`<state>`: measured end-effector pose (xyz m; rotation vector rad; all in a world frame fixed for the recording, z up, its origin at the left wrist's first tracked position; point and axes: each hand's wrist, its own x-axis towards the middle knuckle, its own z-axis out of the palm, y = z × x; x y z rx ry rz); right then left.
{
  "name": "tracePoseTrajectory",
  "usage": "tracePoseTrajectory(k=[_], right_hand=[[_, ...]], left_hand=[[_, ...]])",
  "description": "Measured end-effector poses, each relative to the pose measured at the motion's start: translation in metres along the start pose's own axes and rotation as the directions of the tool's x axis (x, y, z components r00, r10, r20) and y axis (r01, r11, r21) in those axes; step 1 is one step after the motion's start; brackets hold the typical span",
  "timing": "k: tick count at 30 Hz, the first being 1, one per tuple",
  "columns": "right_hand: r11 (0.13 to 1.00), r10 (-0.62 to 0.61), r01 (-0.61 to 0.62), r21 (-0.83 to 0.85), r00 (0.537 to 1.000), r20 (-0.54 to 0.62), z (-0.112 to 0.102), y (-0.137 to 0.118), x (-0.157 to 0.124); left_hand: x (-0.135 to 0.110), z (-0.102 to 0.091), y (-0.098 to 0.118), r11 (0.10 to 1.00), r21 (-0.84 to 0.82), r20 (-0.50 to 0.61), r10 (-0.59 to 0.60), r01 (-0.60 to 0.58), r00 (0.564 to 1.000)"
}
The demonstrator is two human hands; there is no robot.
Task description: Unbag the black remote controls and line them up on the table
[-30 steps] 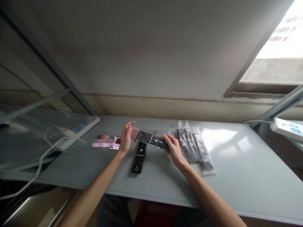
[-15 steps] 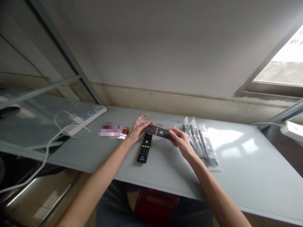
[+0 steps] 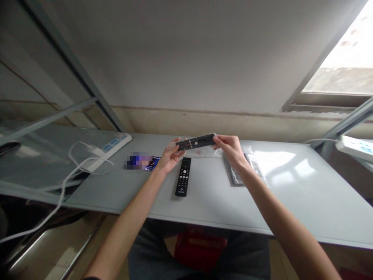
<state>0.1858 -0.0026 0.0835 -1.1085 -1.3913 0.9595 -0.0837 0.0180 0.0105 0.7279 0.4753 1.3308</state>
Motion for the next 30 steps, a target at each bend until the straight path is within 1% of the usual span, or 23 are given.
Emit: tracePoseTrajectory(k=[1, 2, 3, 4, 5, 6, 7, 8, 10, 12, 14, 16, 18, 20, 22, 23, 24, 25, 26, 27, 29, 30], right_hand=[[0.988, -0.069, 0.070, -0.135, 0.998, 0.010, 0.002, -0.015, 0.006], [0.956, -0.131, 0.131, -0.261, 0.991, 0.019, 0.004, -0.032, 0.011], [0.906, -0.201, 0.197, -0.376, 0.979, 0.028, 0.007, -0.048, 0.015], [0.838, -0.288, 0.275, -0.471, 0.957, 0.047, 0.011, -0.064, 0.018], [0.761, -0.359, 0.344, -0.550, 0.930, 0.085, 0.014, -0.079, 0.020], [0.705, -0.406, 0.388, -0.594, 0.907, 0.111, 0.018, -0.092, 0.023], [0.681, -0.429, 0.410, -0.606, 0.895, 0.124, 0.021, -0.104, 0.025], [0.688, -0.430, 0.419, -0.592, 0.893, 0.133, 0.024, -0.114, 0.028], [0.760, -0.396, 0.404, -0.509, 0.909, 0.131, 0.029, -0.128, 0.035], [0.832, -0.350, 0.377, -0.408, 0.926, 0.141, 0.028, -0.136, 0.044], [0.869, -0.333, 0.360, -0.341, 0.933, 0.135, 0.020, -0.139, 0.053], [0.877, -0.362, 0.363, -0.314, 0.930, 0.064, 0.004, -0.137, 0.062], [0.875, -0.415, 0.368, -0.314, 0.905, -0.096, -0.018, -0.127, 0.069], [0.888, -0.435, 0.343, -0.308, 0.844, -0.314, -0.039, -0.108, 0.071], [0.938, -0.347, 0.281, -0.205, 0.800, -0.490, -0.051, -0.078, 0.067], [0.960, -0.278, 0.244, -0.136, 0.794, -0.541, -0.051, -0.059, 0.063], [0.978, -0.205, 0.191, -0.084, 0.809, -0.550, -0.048, -0.040, 0.057], [0.990, -0.142, 0.129, -0.062, 0.834, -0.533, -0.043, -0.019, 0.050], [0.995, -0.098, 0.076, -0.065, 0.868, -0.486, -0.035, 0.001, 0.042], [0.997, -0.073, 0.050, -0.064, 0.886, -0.457, -0.027, 0.019, 0.035], [0.999, -0.030, 0.011, -0.046, 0.906, -0.423, -0.011, 0.050, 0.021], [1.000, -0.007, -0.006, -0.031, 0.913, -0.409, -0.004, 0.061, 0.016]], left_hand=[[0.000, -0.001, -0.002, 1.000, -0.023, -0.030, 0.005, -0.006, 1.000], [-0.001, -0.001, -0.004, 0.999, -0.044, -0.055, 0.000, -0.002, 0.998], [-0.001, 0.000, -0.005, 0.998, -0.062, -0.074, -0.013, 0.008, 0.997], [-0.002, 0.001, -0.006, 0.997, -0.075, -0.083, -0.028, 0.021, 0.996], [-0.003, 0.002, -0.006, 0.996, -0.086, -0.085, -0.044, 0.037, 0.995], [-0.003, 0.004, -0.006, 0.994, -0.096, -0.085, -0.055, 0.047, 0.995], [-0.004, 0.005, -0.005, 0.993, -0.106, -0.084, -0.062, 0.053, 0.994], [-0.005, 0.006, -0.003, 0.992, -0.116, -0.087, -0.068, 0.058, 0.994], [-0.006, 0.008, -0.001, 0.989, -0.131, -0.098, -0.080, 0.067, 0.992], [-0.007, 0.008, 0.001, 0.987, -0.132, -0.109, -0.104, 0.089, 0.989], [-0.007, 0.008, 0.002, 0.987, -0.113, -0.111, -0.128, 0.115, 0.986], [-0.005, 0.007, 0.002, 0.988, -0.093, -0.132, -0.133, 0.121, 0.982], [-0.003, 0.007, 0.002, 0.989, -0.118, -0.213, -0.114, 0.090, 0.970], [-0.001, 0.007, 0.003, 0.985, -0.169, -0.309, -0.091, 0.040, 0.947], [0.000, 0.008, 0.005, 0.971, -0.239, -0.368, -0.089, -0.002, 0.926], [0.000, 0.009, 0.007, 0.960, -0.279, -0.374, -0.096, -0.013, 0.922], [0.000, 0.009, 0.008, 0.947, -0.321, -0.367, -0.107, -0.018, 0.924], [-0.001, 0.010, 0.010, 0.930, -0.367, -0.351, -0.123, -0.015, 0.928], [-0.001, 0.009, 0.011, 0.912, -0.409, -0.327, -0.144, -0.003, 0.934], [-0.001, 0.009, 0.012, 0.898, -0.441, -0.301, -0.167, 0.019, 0.939], [-0.001, 0.007, 0.013, 0.876, -0.478, -0.266, -0.217, 0.067, 0.939], [-0.001, 0.006, 0.013, 0.871, -0.485, -0.263, -0.235, 0.082, 0.936]])
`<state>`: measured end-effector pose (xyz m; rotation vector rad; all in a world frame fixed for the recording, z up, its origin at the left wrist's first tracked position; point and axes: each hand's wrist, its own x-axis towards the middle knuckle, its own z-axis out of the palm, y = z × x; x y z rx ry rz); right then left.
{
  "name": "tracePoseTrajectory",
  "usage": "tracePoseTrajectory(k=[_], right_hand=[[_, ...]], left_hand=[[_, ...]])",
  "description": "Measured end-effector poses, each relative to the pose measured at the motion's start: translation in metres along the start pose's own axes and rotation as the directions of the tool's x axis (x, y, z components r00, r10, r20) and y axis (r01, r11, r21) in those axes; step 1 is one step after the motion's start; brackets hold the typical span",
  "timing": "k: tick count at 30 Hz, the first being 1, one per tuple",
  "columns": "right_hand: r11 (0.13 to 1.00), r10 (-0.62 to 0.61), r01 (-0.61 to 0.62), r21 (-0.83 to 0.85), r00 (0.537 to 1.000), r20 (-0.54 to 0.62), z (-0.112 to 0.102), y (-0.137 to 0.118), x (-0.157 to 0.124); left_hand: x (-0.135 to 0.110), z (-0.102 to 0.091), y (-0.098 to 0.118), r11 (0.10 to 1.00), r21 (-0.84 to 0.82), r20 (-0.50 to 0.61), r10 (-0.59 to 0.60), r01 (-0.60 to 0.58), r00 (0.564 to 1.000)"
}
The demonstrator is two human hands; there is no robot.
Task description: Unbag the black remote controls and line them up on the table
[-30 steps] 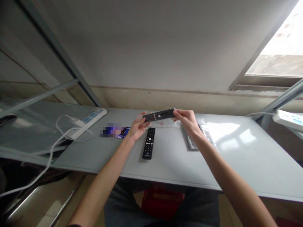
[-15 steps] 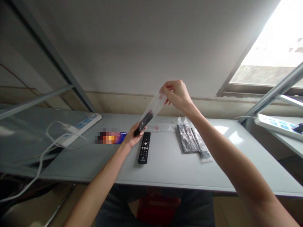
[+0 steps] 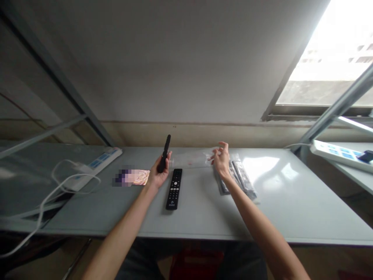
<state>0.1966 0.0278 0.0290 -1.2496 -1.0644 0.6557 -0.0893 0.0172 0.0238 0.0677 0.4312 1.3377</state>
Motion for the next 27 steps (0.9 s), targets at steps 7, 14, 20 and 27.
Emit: tracePoseTrajectory(k=[7, 14, 20, 27], right_hand=[[0.995, 0.068, -0.073, 0.062, 0.995, 0.076, 0.021, 0.032, -0.025], [0.999, 0.023, -0.027, 0.029, 0.992, 0.126, 0.023, 0.036, -0.030], [0.999, 0.025, -0.019, -0.037, 0.987, 0.158, 0.012, 0.038, -0.022], [0.993, 0.020, 0.007, -0.114, 0.973, 0.229, 0.011, 0.041, -0.027]], left_hand=[[0.004, -0.004, 0.004, 0.994, 0.082, 0.027, 0.071, -0.073, 0.997], [0.009, -0.005, -0.004, 0.970, 0.219, 0.004, 0.102, -0.100, 0.995], [0.011, -0.007, -0.009, 0.950, 0.257, 0.030, 0.176, -0.178, 0.984], [0.007, -0.007, -0.010, 0.933, 0.287, 0.127, 0.190, -0.219, 0.974]])
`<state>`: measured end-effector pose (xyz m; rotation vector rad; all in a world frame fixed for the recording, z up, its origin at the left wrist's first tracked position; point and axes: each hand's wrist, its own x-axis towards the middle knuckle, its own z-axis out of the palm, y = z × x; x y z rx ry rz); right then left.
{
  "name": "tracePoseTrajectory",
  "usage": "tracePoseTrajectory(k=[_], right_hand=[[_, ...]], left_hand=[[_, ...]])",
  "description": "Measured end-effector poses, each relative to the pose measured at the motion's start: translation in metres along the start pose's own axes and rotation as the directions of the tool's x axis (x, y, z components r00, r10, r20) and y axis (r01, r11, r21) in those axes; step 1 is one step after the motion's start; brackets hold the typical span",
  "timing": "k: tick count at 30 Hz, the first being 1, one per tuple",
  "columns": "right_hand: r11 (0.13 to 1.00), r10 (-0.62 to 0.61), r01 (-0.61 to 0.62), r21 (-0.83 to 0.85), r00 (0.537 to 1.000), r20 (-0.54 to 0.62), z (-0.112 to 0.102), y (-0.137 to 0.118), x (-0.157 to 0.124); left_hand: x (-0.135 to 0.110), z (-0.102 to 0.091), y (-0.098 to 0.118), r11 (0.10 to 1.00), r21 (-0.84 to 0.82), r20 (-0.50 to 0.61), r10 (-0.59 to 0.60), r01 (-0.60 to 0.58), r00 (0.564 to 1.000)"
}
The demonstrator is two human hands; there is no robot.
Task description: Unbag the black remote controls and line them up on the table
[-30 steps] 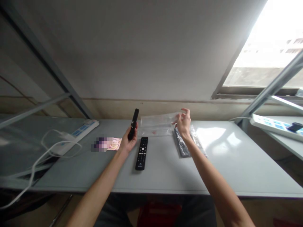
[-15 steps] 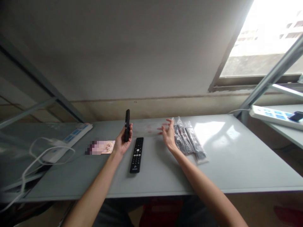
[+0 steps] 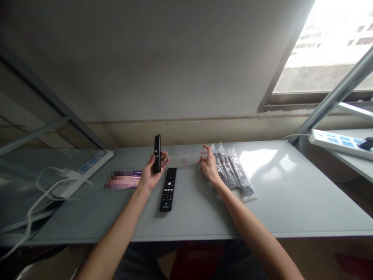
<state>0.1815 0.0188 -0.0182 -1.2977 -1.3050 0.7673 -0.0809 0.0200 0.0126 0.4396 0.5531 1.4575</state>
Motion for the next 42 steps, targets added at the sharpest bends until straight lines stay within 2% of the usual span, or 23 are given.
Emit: tracePoseTrajectory(k=[4, 10, 13, 15, 17, 20, 23, 26, 31, 34, 36, 39, 42], right_hand=[[0.994, -0.046, 0.047, -0.095, 0.999, 0.007, 0.001, -0.001, -0.003], [0.949, -0.178, 0.156, -0.276, 0.982, -0.060, -0.002, -0.013, -0.009], [0.860, -0.318, 0.274, -0.431, 0.948, -0.031, -0.002, -0.020, -0.013], [0.760, -0.391, 0.377, -0.530, 0.916, 0.090, 0.000, -0.020, -0.015], [0.691, -0.366, 0.436, -0.576, 0.899, 0.241, 0.004, -0.016, -0.018], [0.642, -0.213, 0.414, -0.645, 0.905, 0.368, 0.012, -0.007, -0.023], [0.603, -0.122, 0.375, -0.704, 0.915, 0.383, 0.015, 0.001, -0.027], [0.588, -0.124, 0.371, -0.719, 0.919, 0.374, 0.015, 0.005, -0.028], [0.606, -0.126, 0.355, -0.712, 0.926, 0.355, 0.018, 0.003, -0.026], [0.655, -0.182, 0.341, -0.674, 0.937, 0.298, 0.016, -0.010, -0.025], [0.712, -0.266, 0.385, -0.587, 0.922, 0.282, 0.013, -0.023, -0.026], [0.823, -0.337, 0.436, -0.364, 0.891, 0.304, 0.012, -0.044, -0.033], [0.919, -0.307, 0.356, -0.167, 0.915, 0.264, 0.018, -0.057, -0.045]], left_hand=[[0.000, -0.003, -0.002, 0.999, 0.035, 0.042, 0.006, -0.007, 0.999], [0.001, -0.009, -0.002, 0.998, 0.051, 0.026, -0.036, 0.035, 0.999], [0.002, -0.011, -0.002, 0.997, 0.062, 0.005, -0.042, 0.042, 0.999], [0.002, -0.011, -0.002, 0.997, 0.070, -0.008, -0.041, 0.042, 0.999], [0.001, -0.011, -0.002, 0.996, 0.075, -0.018, -0.036, 0.037, 0.999], [0.001, -0.012, -0.003, 0.996, 0.085, -0.033, -0.025, 0.028, 0.999], [0.001, -0.012, -0.003, 0.995, 0.094, -0.033, -0.018, 0.021, 0.999], [0.002, -0.013, -0.003, 0.995, 0.100, -0.031, -0.023, 0.026, 0.999], [0.000, -0.009, -0.004, 0.994, 0.112, -0.030, -0.010, 0.014, 0.999], [-0.004, -0.002, -0.004, 0.985, 0.170, 0.050, 0.030, -0.038, 0.998], [-0.009, 0.004, -0.004, 0.961, 0.266, 0.133, 0.042, -0.076, 0.990], [-0.019, 0.013, -0.003, 0.902, 0.424, 0.226, -0.017, -0.083, 0.974], [-0.027, 0.019, -0.001, 0.863, 0.503, 0.269, -0.092, -0.058, 0.959]])
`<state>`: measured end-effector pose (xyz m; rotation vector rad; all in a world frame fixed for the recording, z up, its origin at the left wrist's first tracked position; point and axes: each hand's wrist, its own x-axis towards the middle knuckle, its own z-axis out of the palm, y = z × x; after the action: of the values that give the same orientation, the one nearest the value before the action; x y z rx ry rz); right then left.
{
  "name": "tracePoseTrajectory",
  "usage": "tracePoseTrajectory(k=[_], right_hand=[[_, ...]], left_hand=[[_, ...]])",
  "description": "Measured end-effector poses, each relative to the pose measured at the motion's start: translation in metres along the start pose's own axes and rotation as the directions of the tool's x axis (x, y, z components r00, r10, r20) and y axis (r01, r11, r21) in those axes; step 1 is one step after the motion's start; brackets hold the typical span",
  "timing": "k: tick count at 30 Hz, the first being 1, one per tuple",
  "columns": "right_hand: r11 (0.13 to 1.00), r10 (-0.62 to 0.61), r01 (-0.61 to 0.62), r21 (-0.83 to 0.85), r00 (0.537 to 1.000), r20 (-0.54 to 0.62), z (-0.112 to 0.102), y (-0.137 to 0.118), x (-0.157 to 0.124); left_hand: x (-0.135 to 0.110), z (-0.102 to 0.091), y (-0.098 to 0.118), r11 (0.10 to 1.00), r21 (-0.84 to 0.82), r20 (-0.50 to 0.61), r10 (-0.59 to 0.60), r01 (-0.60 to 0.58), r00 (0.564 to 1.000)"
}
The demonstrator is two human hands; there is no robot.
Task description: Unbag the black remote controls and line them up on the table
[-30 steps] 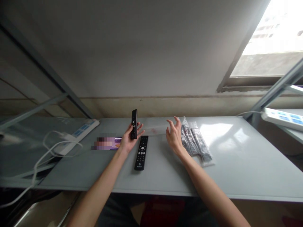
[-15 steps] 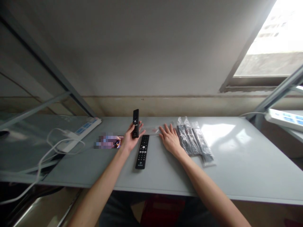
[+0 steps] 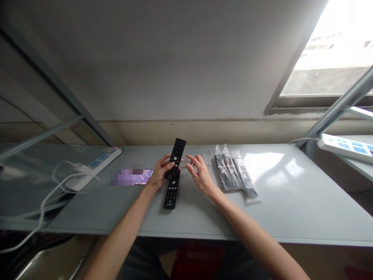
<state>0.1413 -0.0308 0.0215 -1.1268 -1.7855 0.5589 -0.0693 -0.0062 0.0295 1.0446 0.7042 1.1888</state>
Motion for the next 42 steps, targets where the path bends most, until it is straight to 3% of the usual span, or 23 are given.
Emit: tracePoseTrajectory(k=[4, 7, 10, 14, 20, 22, 26, 28, 36, 42], right_hand=[[0.986, 0.067, -0.049, 0.161, 0.992, -0.106, 0.008, -0.012, -0.004], [0.936, 0.185, -0.135, 0.325, 0.974, -0.130, 0.007, -0.015, -0.003], [0.855, 0.310, -0.248, 0.455, 0.949, -0.066, 0.006, -0.015, -0.001], [0.786, 0.408, -0.369, 0.497, 0.912, 0.032, 0.006, -0.008, 0.001], [0.744, 0.470, -0.509, 0.434, 0.859, 0.202, -0.003, 0.004, 0.004], [0.751, 0.473, -0.534, 0.387, 0.845, 0.248, -0.003, 0.008, 0.005], [0.785, 0.472, -0.553, 0.280, 0.826, 0.310, -0.002, 0.013, 0.005], [0.799, 0.462, -0.555, 0.232, 0.813, 0.355, -0.002, 0.013, 0.005], [0.860, 0.392, -0.501, 0.098, 0.772, 0.501, -0.003, 0.012, 0.001], [0.910, 0.353, -0.415, 0.008, 0.785, 0.510, 0.001, 0.013, -0.003]], left_hand=[[-0.005, 0.005, 0.002, 0.996, 0.072, 0.121, -0.061, 0.052, 0.991], [-0.005, 0.006, -0.001, 0.989, 0.136, 0.156, -0.082, 0.060, 0.984], [-0.003, 0.004, -0.003, 0.975, 0.215, 0.203, -0.095, 0.050, 0.975], [-0.001, 0.003, -0.003, 0.922, 0.379, 0.245, -0.025, -0.072, 0.969], [0.003, 0.002, -0.004, 0.812, 0.547, 0.160, 0.140, -0.206, 0.977], [0.003, 0.001, -0.006, 0.719, 0.658, 0.102, 0.212, -0.226, 0.972], [0.002, -0.002, -0.014, 0.345, 0.917, 0.078, 0.336, -0.199, 0.939], [0.002, -0.003, -0.017, 0.236, 0.954, 0.101, 0.329, -0.185, 0.939], [0.002, -0.001, -0.024, 0.095, 0.980, 0.151, 0.215, -0.175, 0.965], [0.001, -0.001, -0.023, -0.076, 0.988, 0.145, 0.175, -0.134, 0.974]])
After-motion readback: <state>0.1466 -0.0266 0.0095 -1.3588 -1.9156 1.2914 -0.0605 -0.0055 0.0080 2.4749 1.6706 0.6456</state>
